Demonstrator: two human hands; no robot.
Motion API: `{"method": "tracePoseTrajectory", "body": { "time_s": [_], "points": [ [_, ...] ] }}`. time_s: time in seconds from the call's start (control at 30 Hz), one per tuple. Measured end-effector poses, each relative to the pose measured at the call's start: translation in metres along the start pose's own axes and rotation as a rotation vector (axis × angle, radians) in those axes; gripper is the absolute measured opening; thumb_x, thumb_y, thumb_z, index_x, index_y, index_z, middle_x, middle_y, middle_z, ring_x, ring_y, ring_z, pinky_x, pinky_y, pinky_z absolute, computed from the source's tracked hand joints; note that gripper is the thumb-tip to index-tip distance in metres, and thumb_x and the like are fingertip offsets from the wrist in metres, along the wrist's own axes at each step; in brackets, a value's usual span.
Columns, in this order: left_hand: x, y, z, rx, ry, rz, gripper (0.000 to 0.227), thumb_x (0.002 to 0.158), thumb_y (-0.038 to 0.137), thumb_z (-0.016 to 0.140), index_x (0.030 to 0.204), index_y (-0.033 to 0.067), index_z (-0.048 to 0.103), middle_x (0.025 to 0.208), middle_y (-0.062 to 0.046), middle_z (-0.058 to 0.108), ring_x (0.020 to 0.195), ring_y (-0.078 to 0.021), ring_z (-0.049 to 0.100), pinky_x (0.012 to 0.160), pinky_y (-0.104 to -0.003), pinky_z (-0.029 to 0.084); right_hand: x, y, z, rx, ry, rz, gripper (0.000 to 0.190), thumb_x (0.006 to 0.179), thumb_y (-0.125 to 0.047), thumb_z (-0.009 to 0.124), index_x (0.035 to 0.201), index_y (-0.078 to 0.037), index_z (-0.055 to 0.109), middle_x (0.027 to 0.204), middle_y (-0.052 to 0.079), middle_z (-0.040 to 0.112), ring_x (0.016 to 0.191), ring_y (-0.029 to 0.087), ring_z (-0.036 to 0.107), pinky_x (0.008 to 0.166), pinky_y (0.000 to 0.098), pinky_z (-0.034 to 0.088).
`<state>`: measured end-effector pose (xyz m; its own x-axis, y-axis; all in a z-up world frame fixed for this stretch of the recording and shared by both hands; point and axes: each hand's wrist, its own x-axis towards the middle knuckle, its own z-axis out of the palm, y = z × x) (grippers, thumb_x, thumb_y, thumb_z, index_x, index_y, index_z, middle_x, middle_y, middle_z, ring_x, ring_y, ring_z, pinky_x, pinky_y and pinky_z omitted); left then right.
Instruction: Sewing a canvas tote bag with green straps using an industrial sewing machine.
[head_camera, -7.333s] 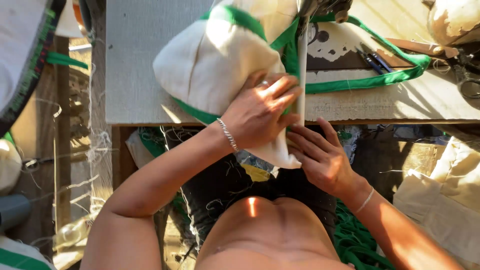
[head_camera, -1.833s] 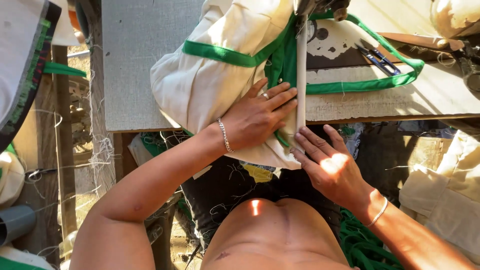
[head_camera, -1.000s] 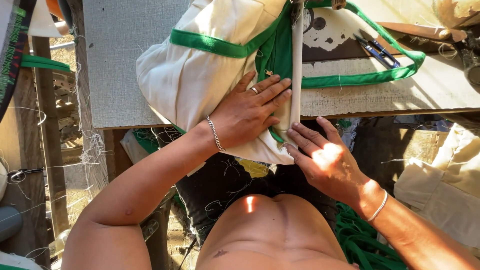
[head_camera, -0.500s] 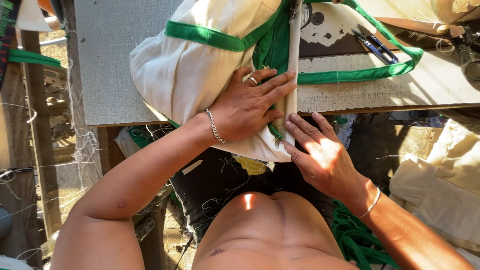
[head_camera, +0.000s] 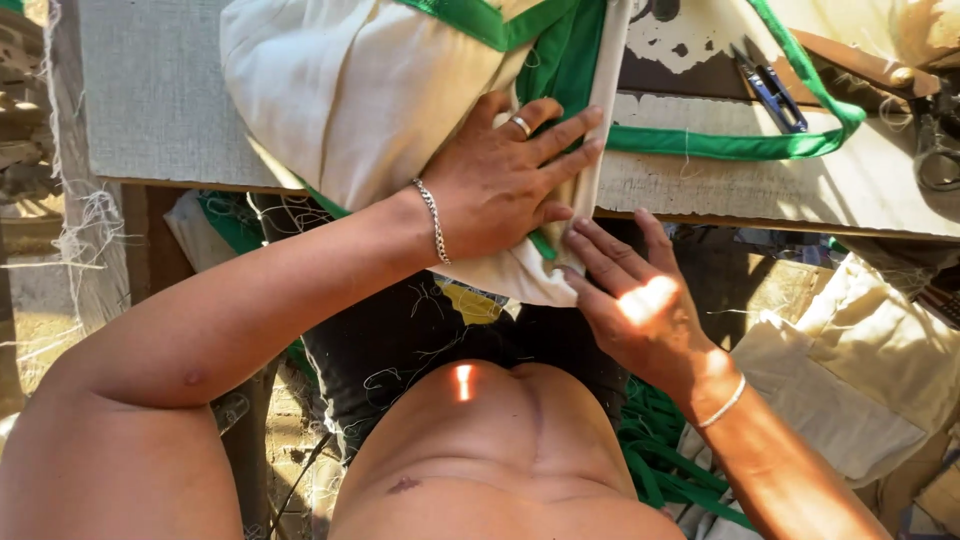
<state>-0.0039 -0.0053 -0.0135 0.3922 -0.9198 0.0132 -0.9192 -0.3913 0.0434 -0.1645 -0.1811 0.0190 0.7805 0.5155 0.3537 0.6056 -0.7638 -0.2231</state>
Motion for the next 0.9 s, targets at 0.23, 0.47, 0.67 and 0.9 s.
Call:
{"method": "tracePoseTrajectory", "body": {
  "time_s": [0.23, 0.47, 0.67, 0.9],
  "points": [
    [-0.01, -0.008, 0.001, -0.031, 0.176, 0.061, 0.07, 0.11, 0.065, 0.035, 0.161, 0.017, 0.041, 0.167, -0.003, 0.035, 0.141, -0.027, 0.045, 0.11, -0.049, 0.028, 0.003, -0.008, 0.005, 0.04, 0.0, 0.033, 0.021, 0.102, 0.001, 0.049, 0.099, 0.001, 0.069, 0.133, 0.03, 0.065, 0.132, 0.046, 0.06, 0.116, 0.0698, 0.032],
    [-0.013, -0.009, 0.001, -0.088, 0.289, 0.126, 0.048, 0.106, 0.046, 0.06, 0.131, 0.0061, 0.068, 0.142, -0.009, 0.061, 0.137, -0.03, 0.051, 0.112, -0.052, 0.031, -0.001, 0.002, 0.016, 0.193, 0.029, 0.045, 0.031, 0.106, -0.004, 0.041, 0.119, 0.0, 0.068, 0.14, 0.028, 0.06, 0.136, 0.047, 0.057, 0.12, 0.0664, 0.033],
    [-0.022, -0.011, 0.003, -0.026, 0.202, 0.129, 0.051, 0.106, 0.044, 0.054, 0.143, 0.0088, 0.063, 0.153, -0.008, 0.054, 0.145, -0.0313, 0.043, 0.117, -0.055, 0.024, 0.006, -0.001, 0.015, 0.138, 0.09, 0.025, 0.026, 0.104, 0.0, 0.042, 0.107, 0.009, 0.066, 0.127, 0.026, 0.07, 0.123, 0.045, 0.067, 0.113, 0.0645, 0.042],
    [-0.041, 0.015, -0.042, -0.484, 0.446, 0.258, 0.02, 0.103, 0.02, 0.056, 0.089, 0.008, 0.064, 0.103, -0.011, 0.061, 0.097, -0.0273, 0.065, 0.117, -0.05, 0.03, 0.007, -0.003, 0.025, 0.151, 0.197, 0.033, 0.018, 0.103, -0.001, 0.044, 0.096, 0.005, 0.06, 0.113, 0.031, 0.069, 0.112, 0.05, 0.068, 0.104, 0.0649, 0.05]
  ]
}}
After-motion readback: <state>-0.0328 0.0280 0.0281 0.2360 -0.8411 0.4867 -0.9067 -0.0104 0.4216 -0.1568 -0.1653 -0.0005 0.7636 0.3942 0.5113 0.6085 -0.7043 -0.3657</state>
